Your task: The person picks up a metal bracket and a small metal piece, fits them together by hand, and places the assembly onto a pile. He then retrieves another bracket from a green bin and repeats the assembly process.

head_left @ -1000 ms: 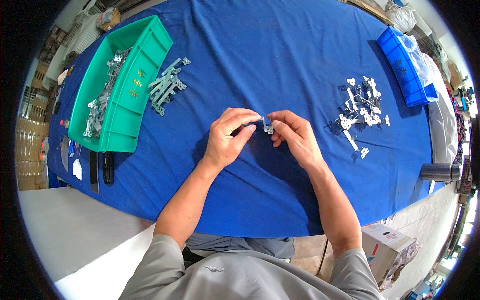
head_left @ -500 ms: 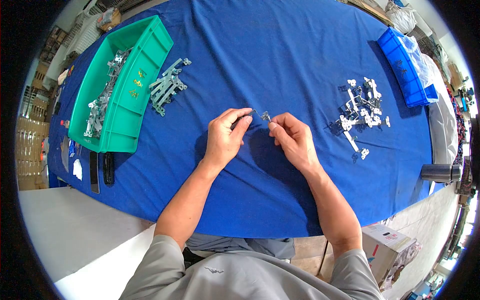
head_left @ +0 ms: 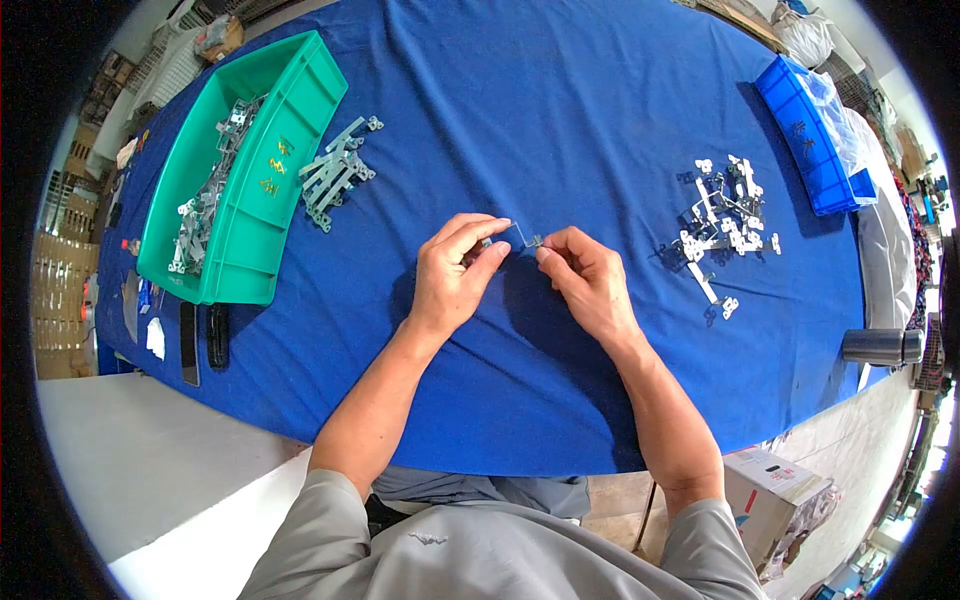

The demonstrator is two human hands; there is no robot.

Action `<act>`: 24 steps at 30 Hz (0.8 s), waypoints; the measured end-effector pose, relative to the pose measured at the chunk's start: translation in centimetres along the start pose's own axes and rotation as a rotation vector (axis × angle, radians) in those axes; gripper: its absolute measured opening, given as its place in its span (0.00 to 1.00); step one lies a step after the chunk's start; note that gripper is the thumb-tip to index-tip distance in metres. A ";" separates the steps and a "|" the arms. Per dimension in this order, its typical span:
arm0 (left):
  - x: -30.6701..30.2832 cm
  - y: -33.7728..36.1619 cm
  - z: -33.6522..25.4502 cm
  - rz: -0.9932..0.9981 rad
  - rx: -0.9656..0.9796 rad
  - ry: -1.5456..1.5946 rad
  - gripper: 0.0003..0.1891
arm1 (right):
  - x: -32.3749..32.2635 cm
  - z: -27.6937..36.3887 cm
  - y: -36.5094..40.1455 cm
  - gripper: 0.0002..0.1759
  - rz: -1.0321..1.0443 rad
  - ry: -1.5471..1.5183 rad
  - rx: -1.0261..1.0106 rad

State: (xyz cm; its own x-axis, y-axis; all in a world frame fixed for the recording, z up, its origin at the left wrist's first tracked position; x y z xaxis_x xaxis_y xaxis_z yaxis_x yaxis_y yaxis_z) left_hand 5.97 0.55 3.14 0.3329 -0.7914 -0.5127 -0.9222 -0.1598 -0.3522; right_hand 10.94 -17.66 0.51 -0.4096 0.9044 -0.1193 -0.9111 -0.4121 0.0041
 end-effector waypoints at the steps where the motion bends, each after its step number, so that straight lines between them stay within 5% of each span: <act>1: 0.0 0.1 0.1 0.009 -0.020 0.022 0.13 | 0.0 0.1 0.0 0.10 0.003 0.018 -0.018; 12: 0.2 0.1 -0.9 -0.008 0.089 -0.088 0.15 | 0.0 -0.1 -0.3 0.08 -0.006 -0.186 -0.017; 17: 0.5 0.2 -1.6 0.009 0.197 -0.157 0.17 | -0.1 0.1 -0.2 0.08 -0.001 -0.143 0.018; 20: 0.9 0.2 -1.0 0.129 0.010 -0.033 0.17 | -0.2 0.0 -0.2 0.08 -0.019 -0.190 0.017; 24: 1.0 0.2 -1.1 0.060 0.136 -0.051 0.17 | -0.7 -0.4 -0.3 0.07 -0.050 -0.048 -0.029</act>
State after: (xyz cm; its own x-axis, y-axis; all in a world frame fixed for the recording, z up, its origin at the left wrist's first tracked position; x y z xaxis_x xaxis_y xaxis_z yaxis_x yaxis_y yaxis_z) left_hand 5.91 -0.91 3.43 0.2903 -0.7659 -0.5737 -0.9067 -0.0284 -0.4208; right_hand 11.51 -18.26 0.17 -0.3660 0.9279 -0.0710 -0.9291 -0.3687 -0.0297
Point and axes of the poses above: each hand's wrist, its own y-axis away from the middle knuckle, its own x-axis out of the palm, z = x × y, the point moved 7 cm from there along -y, towards the middle knuckle, and after that the axes turned 11 degrees about -y, right-handed, at the moved point
